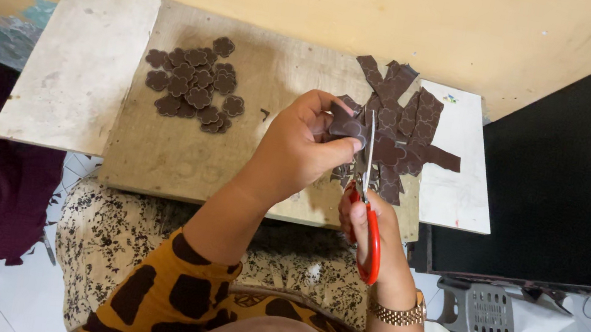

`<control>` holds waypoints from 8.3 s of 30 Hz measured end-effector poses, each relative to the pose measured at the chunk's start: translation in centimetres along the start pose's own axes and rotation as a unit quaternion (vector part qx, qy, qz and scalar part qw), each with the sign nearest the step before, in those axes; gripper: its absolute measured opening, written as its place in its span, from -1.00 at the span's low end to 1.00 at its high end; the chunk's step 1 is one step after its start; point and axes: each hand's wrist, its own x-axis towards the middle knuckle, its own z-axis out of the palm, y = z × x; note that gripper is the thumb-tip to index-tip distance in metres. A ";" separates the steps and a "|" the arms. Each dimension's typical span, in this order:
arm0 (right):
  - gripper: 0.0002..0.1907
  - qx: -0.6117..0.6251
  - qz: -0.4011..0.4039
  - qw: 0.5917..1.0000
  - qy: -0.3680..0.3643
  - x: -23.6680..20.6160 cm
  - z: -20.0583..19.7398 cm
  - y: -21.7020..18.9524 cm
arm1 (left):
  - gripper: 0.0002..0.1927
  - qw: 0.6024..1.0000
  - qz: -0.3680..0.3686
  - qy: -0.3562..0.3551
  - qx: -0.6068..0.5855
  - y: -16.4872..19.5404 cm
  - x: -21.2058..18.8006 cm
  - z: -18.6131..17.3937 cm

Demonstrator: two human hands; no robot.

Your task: The person uses red-handled scissors to cut flower-shaped pieces from a brown patterned sheet. They hold the sheet with the left hand and cut along the outlines, placing finished pieces on the table.

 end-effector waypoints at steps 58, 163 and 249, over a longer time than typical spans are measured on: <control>-0.32 0.056 -0.015 0.998 -0.020 -0.7 0.1 -1.8 | -0.82 0.951 0.114 0.009 0.286 1.2 -0.8 1.0; -0.36 -0.030 0.016 0.998 0.045 0.4 -0.4 1.8 | -0.91 0.998 -0.006 -0.012 -0.055 -4.2 0.8 -0.5; -0.29 0.036 -0.030 0.999 0.028 0.6 1.1 0.1 | -0.84 0.994 -0.006 0.111 -0.022 -3.4 -0.6 3.0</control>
